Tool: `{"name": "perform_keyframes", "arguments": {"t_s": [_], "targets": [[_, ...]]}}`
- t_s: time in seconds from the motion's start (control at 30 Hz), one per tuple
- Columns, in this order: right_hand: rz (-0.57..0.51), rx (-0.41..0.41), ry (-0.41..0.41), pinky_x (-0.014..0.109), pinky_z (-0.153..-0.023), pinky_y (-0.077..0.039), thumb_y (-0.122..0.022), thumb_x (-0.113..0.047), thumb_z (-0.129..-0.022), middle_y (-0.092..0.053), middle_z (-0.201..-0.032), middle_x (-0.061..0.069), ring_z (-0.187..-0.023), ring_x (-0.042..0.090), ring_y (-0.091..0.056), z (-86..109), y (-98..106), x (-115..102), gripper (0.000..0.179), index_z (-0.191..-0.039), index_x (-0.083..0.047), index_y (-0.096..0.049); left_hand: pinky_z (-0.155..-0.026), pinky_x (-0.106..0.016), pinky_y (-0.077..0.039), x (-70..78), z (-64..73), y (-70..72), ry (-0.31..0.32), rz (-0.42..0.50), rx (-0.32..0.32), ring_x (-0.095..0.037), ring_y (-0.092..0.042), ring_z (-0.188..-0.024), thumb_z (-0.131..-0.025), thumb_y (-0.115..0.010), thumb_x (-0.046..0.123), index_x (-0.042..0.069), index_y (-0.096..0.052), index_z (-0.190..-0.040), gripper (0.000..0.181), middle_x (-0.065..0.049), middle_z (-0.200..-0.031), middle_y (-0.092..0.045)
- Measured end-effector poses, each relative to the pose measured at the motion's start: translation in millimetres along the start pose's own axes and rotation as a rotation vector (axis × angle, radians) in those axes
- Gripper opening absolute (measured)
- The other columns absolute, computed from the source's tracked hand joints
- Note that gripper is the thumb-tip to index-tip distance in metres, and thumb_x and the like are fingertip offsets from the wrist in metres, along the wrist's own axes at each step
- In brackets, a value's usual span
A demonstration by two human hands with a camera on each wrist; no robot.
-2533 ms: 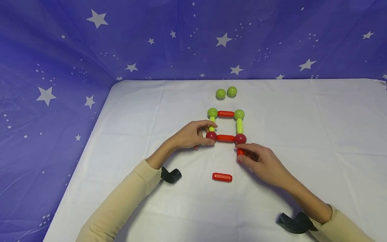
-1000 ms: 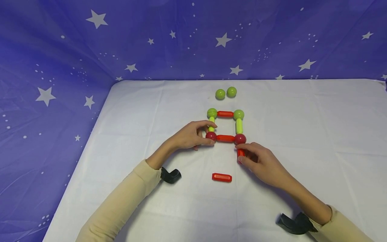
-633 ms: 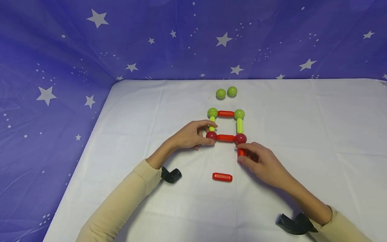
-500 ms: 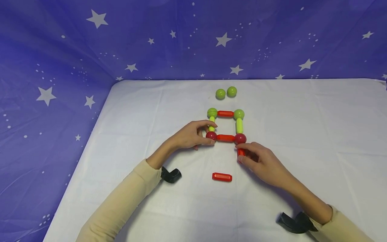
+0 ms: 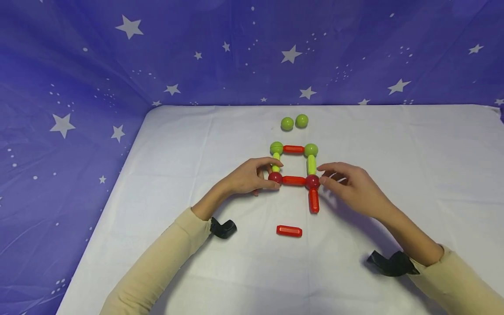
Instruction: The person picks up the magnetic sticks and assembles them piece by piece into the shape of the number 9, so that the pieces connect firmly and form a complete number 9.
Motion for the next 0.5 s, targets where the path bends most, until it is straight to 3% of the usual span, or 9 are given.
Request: {"name": "perform_keyframes", "arguments": {"t_s": [0.27,0.5], "targets": [[-0.043,0.180,-0.002,0.019,-0.078,-0.046,-0.065,-0.010,-0.094,-0.068,-0.104,0.014,-0.090,0.023,-0.061,-51.0,20.7,13.6,0.028,-0.120,0.001,-0.066,-0.047,-0.031,-0.048,-3.2,2.7,2.3,0.009,0.004,0.011,-0.020,-0.051,-0.050,-0.083,-0.081,0.019,0.016,-0.061,-0.128,0.049,-0.005,-0.102,-0.058],[-0.080,0.197,-0.028,0.044,-0.096,-0.045,-0.067,-0.011,-0.093,-0.064,-0.116,0.021,-0.106,0.032,-0.060,-92.3,28.9,35.2,0.033,-0.123,0.003,-0.063,-0.047,-0.032,-0.048,-0.4,0.8,1.2,-0.003,0.019,0.006,-0.021,-0.052,-0.050,-0.083,-0.081,0.019,0.015,-0.060,-0.129,0.050,-0.005,-0.103,-0.058]]}}
Point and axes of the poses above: each hand's wrist, its own z-axis away from the middle knuckle, its own y-axis out of the back of the hand, x = y × z, the point moved 5 cm from there along -z, towards the middle knuckle
